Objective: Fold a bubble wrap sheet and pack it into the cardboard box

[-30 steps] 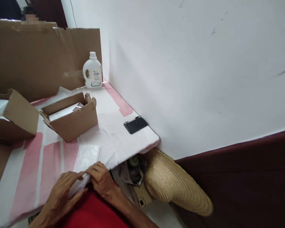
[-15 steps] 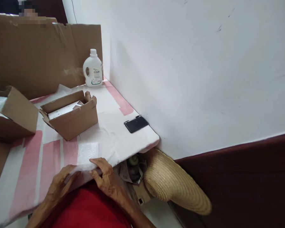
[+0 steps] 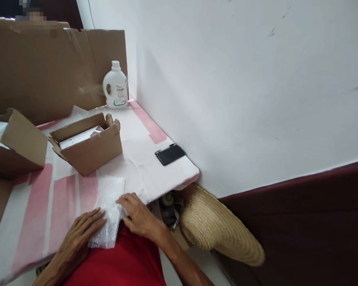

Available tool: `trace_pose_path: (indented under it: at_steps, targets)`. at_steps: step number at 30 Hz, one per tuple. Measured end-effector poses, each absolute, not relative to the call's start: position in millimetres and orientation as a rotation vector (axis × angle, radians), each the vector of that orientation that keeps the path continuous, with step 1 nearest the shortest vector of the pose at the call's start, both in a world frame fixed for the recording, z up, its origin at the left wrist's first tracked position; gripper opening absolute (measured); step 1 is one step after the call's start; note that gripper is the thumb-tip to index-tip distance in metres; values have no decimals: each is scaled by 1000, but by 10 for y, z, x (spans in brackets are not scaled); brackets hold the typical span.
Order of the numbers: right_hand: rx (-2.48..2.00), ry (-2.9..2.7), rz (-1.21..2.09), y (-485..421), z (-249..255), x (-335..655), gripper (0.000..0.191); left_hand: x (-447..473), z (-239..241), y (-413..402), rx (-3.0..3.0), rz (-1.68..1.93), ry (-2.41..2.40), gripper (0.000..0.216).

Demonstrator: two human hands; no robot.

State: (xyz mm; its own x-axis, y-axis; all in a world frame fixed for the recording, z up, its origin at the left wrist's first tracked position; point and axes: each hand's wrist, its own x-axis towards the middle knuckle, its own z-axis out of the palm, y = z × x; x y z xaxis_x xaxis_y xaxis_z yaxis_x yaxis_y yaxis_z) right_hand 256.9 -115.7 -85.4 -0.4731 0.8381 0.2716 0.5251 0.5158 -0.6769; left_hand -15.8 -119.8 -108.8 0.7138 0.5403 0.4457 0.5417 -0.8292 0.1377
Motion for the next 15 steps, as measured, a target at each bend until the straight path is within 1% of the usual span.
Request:
trace_pose_path:
  at_steps: [2,5,8,12,15]
  targets:
    - [-1182,-2103,683,-913,-759,2578,43,-165,-1100,-1208,-2909,-759,-934,62]
    - [-1455,-1964,515,-508,-704,2454,24,-155,-1086,-1195,-2894,-768,-934,64]
    - [-1625,-2004,503,-221,-771,2281,24,-147,-1068,-1185,-2898,-740,-953,65]
    - [-1575,-2004,583,-128,-891,2188,6,-158,-1065,-1199,-2904,-727,-1002,69]
    - [-1477,-1902,532,-180,-894,2218,10,-169,-1073,-1202,-2892,-735,-971,68]
